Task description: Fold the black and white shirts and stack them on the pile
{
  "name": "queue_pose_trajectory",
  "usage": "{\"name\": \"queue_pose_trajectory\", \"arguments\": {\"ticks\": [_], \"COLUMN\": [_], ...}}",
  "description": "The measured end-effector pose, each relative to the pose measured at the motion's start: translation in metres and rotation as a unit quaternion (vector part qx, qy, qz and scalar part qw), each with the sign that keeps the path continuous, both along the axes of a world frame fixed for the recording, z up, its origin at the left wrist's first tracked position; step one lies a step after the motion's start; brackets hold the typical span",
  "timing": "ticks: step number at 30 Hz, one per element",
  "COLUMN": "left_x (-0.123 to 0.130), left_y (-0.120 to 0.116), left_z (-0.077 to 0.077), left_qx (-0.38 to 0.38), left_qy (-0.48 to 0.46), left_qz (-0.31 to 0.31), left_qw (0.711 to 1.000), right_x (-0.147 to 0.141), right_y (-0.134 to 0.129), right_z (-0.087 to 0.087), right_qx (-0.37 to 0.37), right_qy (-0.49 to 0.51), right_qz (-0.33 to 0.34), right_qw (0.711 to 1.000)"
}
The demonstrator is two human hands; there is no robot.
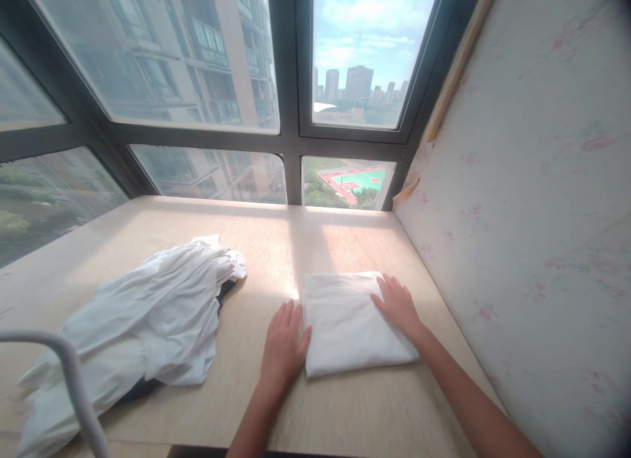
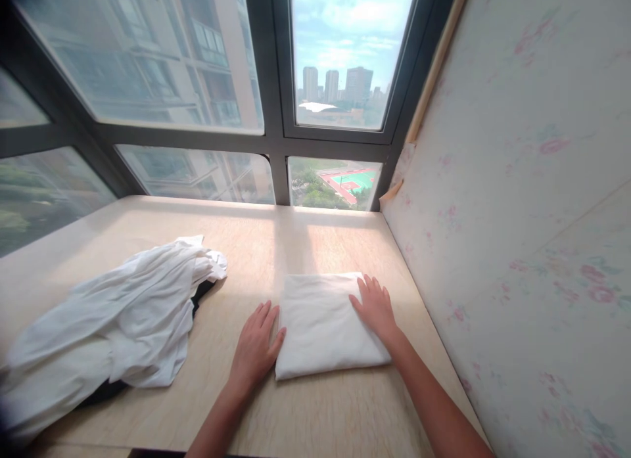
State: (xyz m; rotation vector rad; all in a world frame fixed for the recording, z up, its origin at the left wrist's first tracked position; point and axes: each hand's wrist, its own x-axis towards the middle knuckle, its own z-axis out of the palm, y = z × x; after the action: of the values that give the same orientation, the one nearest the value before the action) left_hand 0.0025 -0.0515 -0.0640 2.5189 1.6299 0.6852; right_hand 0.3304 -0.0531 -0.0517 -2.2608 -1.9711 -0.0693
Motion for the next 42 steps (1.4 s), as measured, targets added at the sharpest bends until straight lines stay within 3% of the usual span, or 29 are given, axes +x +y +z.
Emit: {"name": "queue_pose_trajectory", "arguments": {"ticks": [4,8,11,18,26,34,38,42], "left_x": [-0.002,-0.004,-0.004,-0.004,-0.001,-0.003,-0.004,-0.005], "left_y": [0.001,0.001,0.0,0.001,-0.002,0.001,0.002,0.003], "left_z": [-0.005,-0.01,-0.011,-0.006,0.006,0.001,-0.002,-0.003], "left_qx": [0.013,0.026,0.025,-0.001,-0.03,-0.013,0.004,0.02], "left_qy": [-0.009,-0.032,-0.043,-0.043,-0.025,-0.027,-0.024,-0.027], "left_qz": [-0.004,0.0,-0.001,-0.005,-0.001,-0.008,-0.015,-0.016], "left_qw": [1.0,0.999,0.999,0.999,0.999,1.0,1.0,0.999], "right_x": [-0.031,-0.082,-0.101,-0.095,-0.097,-0.117,-0.115,-0.091], "right_y": [-0.018,-0.058,-0.075,-0.061,-0.07,-0.076,-0.066,-0.039], "right_z": [0.017,0.004,-0.006,-0.002,-0.001,0.011,0.017,0.016], "right_qx": [0.033,0.03,0.031,0.011,0.008,-0.021,-0.071,-0.103], "right_qy": [-0.019,0.016,0.008,0.008,0.008,0.026,0.043,0.048], "right_qz": [0.027,0.061,0.051,0.067,0.104,0.087,0.071,0.042], "right_qw": [0.999,0.998,0.998,0.998,0.995,0.996,0.994,0.993]}}
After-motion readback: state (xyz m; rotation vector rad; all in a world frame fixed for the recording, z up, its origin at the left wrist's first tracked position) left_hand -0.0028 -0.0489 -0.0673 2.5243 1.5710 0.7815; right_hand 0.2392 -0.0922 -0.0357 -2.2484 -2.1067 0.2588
